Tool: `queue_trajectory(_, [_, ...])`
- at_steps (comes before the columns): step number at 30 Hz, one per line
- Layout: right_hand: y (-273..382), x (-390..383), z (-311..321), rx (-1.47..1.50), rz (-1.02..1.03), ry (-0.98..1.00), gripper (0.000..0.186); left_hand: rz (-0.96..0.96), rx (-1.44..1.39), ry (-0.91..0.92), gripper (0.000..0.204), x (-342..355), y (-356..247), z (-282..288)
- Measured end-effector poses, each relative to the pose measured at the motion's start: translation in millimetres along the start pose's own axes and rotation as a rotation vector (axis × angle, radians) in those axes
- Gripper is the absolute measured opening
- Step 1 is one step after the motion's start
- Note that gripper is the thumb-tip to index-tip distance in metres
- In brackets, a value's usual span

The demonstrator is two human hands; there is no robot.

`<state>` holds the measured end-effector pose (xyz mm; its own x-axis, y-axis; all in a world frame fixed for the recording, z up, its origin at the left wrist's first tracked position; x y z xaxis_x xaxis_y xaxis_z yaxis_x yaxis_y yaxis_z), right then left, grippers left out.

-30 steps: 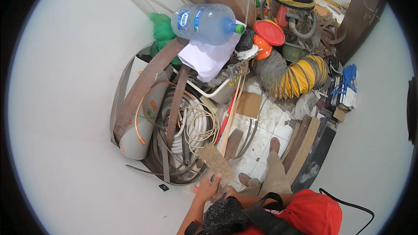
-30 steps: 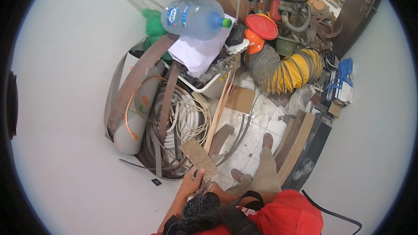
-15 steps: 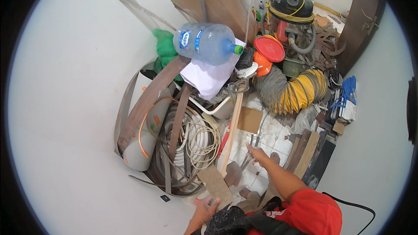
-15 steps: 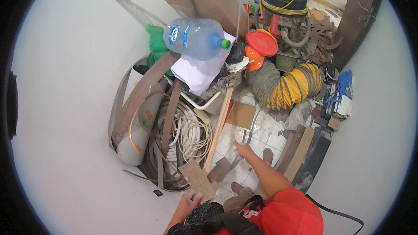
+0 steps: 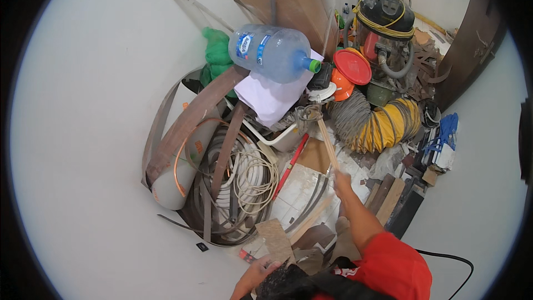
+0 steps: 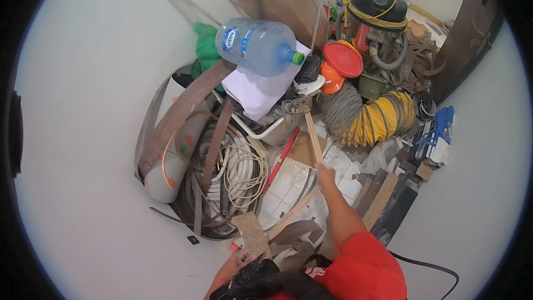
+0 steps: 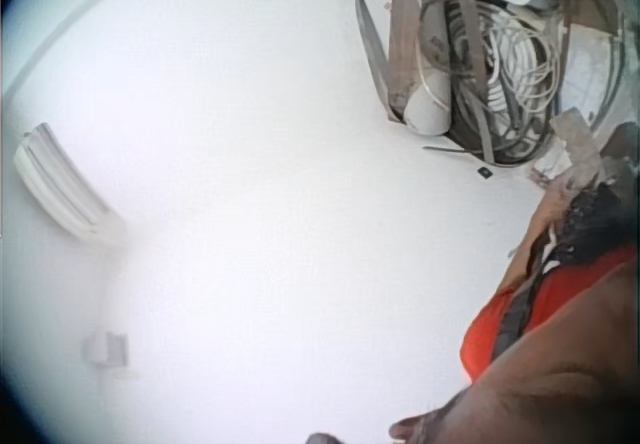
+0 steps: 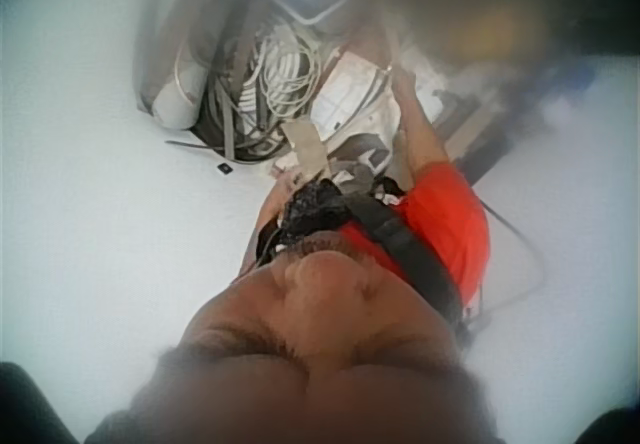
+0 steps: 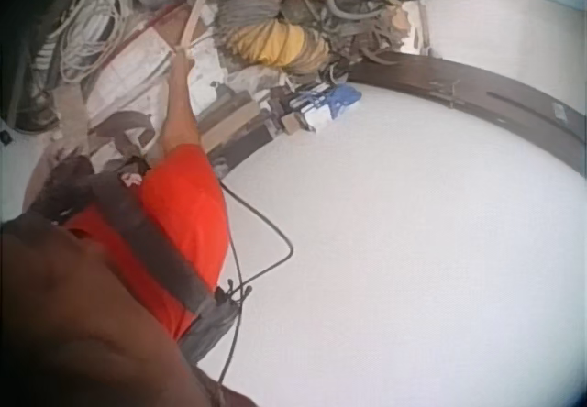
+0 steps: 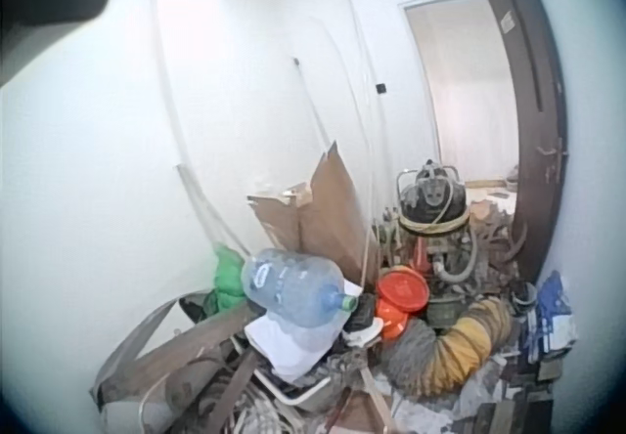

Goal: The person moves laminate boards and wood trim pieces across a cluttered tiled floor by hand, handles small debris, and applies tape to pieces of material.

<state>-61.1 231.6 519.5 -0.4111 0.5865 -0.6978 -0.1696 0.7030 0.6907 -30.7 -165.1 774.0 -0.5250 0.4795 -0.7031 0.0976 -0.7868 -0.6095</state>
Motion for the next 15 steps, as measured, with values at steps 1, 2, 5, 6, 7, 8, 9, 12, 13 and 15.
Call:
queue_trajectory(1, [-12,-13,44,-0.163,0.064,-0.08,0.02,-0.024,0.023,0.032,0.045,8,9,-3])
queue_trajectory(2, [-26,-32,85,-0.183,0.028,-0.045,0.018,-0.079,-0.053,0.01,0.044,12,15,-4])
queue_trajectory(5, [-30,-122,137,-0.024,-0.114,0.044,0.016,-0.181,-0.099,-0.062,0.045,7,33,4])
queue_trajectory(6, [-22,-144,147,-0.055,-0.092,0.012,0.017,-0.218,-0.003,-0.053,0.045,12,34,10])
queue_trajectory(7, [-20,-164,157,-0.083,-0.067,-0.024,0.017,-0.259,0.095,-0.043,0.045,17,39,14])
queue_trajectory(8, [-23,-180,169,-0.289,0.127,0.038,0.02,-0.262,0.008,0.009,0.046,24,42,12])
queue_trajectory(9, [-28,-197,180,-0.496,0.321,0.1,0.022,-0.287,0.002,0.019,0.047,22,43,8])
queue_trajectory(12, [18,-277,150,-0.756,0.605,0.233,0.027,-0.359,-0.019,0.035,0.048,17,-11,14])
queue_trajectory(13, [44,-315,127,-0.776,0.644,0.273,0.028,-0.404,-0.004,0.022,0.048,19,-15,17])
queue_trajectory(15, [75,-353,104,-0.886,0.76,0.394,0.027,-0.508,0.022,-0.002,0.048,31,-27,20])
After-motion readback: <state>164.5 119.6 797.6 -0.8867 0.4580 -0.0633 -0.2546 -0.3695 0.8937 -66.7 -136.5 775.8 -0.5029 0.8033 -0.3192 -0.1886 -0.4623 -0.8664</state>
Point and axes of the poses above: each hand's wrist, its own x-axis towards the middle knuckle, its own z-axis out of the back of the hand, y = z × x, the point moved 1 cm from there along x, towards the middle knuckle
